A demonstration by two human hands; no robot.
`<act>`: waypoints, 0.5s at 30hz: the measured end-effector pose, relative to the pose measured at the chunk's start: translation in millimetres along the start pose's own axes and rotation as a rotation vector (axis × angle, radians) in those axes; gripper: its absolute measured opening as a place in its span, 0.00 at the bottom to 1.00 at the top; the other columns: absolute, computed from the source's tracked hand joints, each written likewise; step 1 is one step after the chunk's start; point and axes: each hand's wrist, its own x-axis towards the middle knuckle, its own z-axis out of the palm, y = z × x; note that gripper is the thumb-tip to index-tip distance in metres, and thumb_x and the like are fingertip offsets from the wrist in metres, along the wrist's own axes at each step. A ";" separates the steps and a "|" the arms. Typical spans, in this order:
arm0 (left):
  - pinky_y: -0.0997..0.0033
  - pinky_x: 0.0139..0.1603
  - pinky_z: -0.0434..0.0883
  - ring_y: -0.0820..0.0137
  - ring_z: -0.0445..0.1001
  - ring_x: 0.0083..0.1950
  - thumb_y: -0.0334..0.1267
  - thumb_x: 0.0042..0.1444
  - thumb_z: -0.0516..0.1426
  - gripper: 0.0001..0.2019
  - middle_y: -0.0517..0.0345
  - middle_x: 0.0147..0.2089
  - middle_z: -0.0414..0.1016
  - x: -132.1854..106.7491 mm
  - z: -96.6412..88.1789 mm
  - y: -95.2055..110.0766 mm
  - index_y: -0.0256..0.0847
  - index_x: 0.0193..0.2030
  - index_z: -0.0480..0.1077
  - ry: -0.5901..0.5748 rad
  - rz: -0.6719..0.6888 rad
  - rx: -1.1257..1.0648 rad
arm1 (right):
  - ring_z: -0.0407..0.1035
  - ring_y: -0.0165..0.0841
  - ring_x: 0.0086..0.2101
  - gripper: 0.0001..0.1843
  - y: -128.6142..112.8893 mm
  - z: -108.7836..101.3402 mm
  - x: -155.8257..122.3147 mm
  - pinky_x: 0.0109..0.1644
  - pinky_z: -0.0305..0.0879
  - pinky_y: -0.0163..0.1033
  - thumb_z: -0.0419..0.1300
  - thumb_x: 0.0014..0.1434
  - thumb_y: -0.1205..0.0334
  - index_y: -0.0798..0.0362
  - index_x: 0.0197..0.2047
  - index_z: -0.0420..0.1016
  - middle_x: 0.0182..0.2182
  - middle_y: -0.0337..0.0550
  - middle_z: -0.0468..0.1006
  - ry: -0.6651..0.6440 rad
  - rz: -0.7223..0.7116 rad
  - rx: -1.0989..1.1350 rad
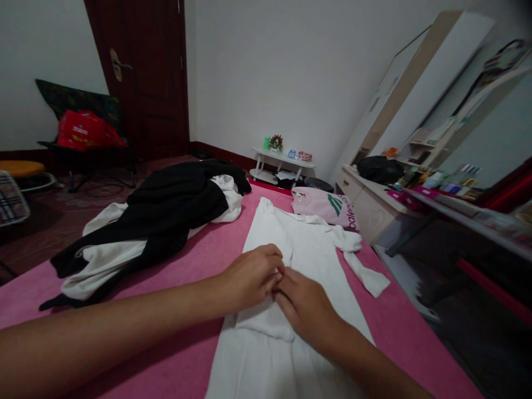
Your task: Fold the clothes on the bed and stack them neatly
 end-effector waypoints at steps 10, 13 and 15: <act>0.48 0.65 0.56 0.53 0.57 0.67 0.37 0.64 0.45 0.20 0.38 0.65 0.59 34.5 61.0 -44.5 0.35 0.60 0.63 -0.027 0.008 0.297 | 0.69 0.34 0.37 0.08 111.7 -40.7 5.2 0.44 0.63 0.40 0.55 0.56 0.64 0.53 0.37 0.74 0.37 0.44 0.76 0.307 0.297 -0.132; 0.48 0.66 0.55 0.55 0.56 0.68 0.38 0.65 0.44 0.21 0.40 0.66 0.58 31.3 64.1 -44.9 0.36 0.62 0.62 -0.032 -0.004 0.347 | 0.69 0.42 0.44 0.16 174.0 -67.9 -7.9 0.46 0.64 0.43 0.66 0.46 0.58 0.53 0.40 0.74 0.42 0.53 0.76 0.473 0.467 -0.318; 0.49 0.66 0.56 0.55 0.56 0.68 0.38 0.65 0.44 0.21 0.40 0.66 0.58 30.4 63.4 -43.7 0.36 0.62 0.62 -0.033 0.000 0.355 | 0.71 0.46 0.41 0.20 203.8 -79.0 -18.1 0.41 0.66 0.45 0.70 0.39 0.57 0.54 0.36 0.75 0.38 0.57 0.77 0.417 0.701 -0.262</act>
